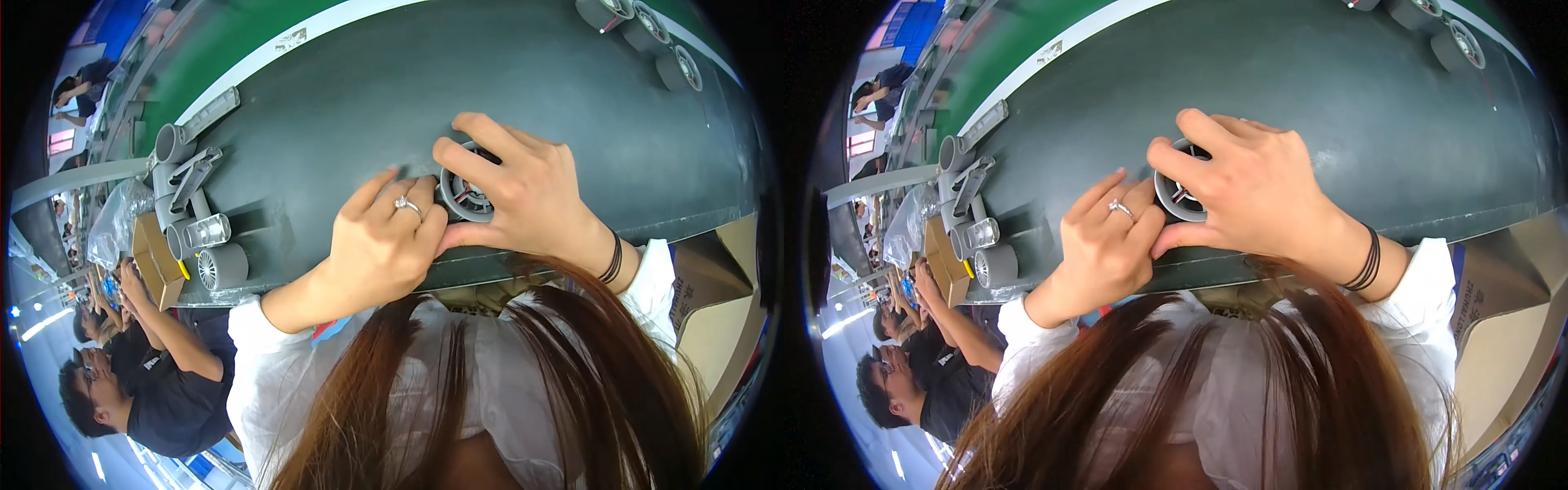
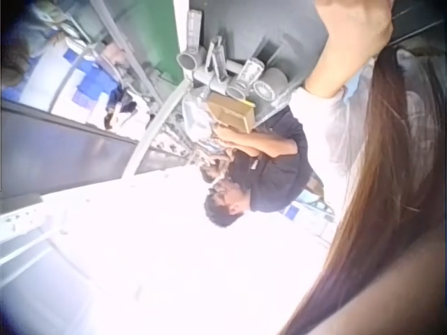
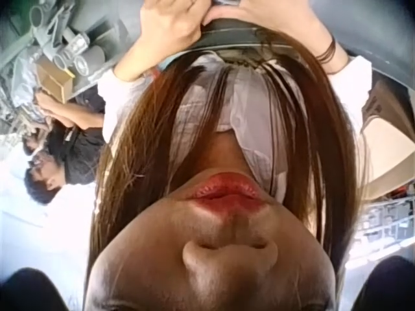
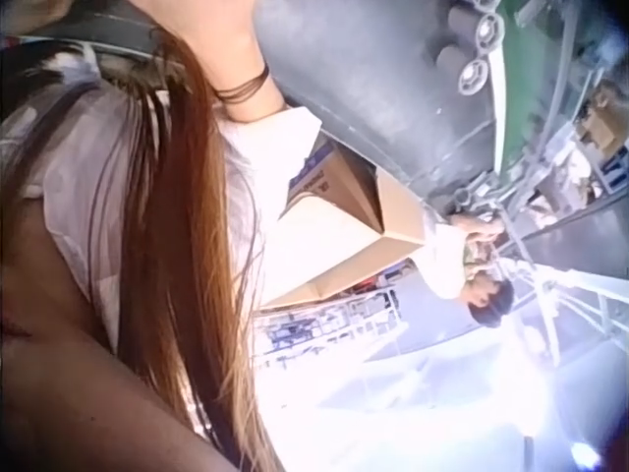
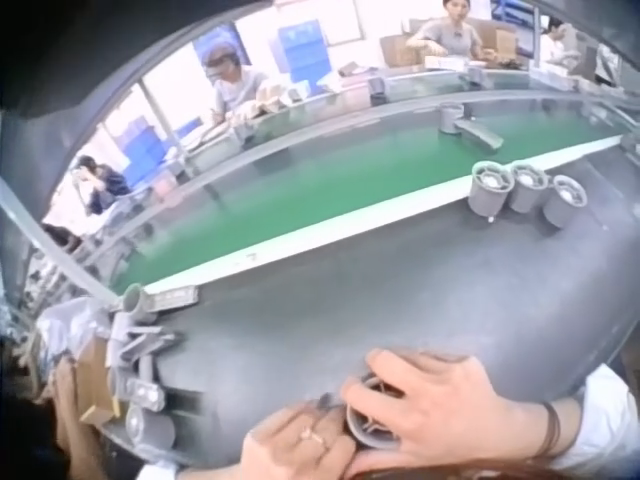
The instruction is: The person assembles portable fans by hand, joining fan housings, fan motors, internal wires, and fan casings.
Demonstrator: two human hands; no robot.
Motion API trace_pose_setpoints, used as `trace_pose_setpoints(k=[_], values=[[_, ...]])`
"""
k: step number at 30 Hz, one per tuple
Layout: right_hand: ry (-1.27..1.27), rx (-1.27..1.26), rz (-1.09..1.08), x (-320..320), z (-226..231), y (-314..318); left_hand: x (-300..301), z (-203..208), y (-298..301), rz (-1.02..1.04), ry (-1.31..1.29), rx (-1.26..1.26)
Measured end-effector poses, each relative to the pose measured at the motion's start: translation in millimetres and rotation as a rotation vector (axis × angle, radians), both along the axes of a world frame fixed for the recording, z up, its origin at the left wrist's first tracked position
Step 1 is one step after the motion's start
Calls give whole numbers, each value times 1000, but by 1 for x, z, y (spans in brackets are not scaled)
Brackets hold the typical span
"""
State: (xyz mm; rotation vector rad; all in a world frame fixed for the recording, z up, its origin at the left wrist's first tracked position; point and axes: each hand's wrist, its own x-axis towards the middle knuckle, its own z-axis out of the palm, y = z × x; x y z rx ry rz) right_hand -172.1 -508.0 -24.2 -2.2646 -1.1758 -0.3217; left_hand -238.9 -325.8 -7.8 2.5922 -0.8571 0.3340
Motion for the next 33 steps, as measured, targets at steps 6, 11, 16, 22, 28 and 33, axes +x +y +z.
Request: trace_pose_setpoints(k=[6, 11, 16, 22, 28, 33], values=[[-22, -15, -4, -1, 5, 3, 2, 11, 9, -154, -159, 344], [-10, 5, -2, 5, 4, 15, 5, 13, 19, -167, -194, 461], [38, -35, -1, 3, 13, -2, 9, 25, 5, -235, -97, 354], [30, -86, 27, -12, -3, 11, 0, 26, 16, -207, 101, 346], [-56, -83, 4, -17, -3, 6, 3, 26, 18, -115, 304, 429], [108, -2, -15, -20, 4, 10, -11, 52, 15, 40, 506, 460]])
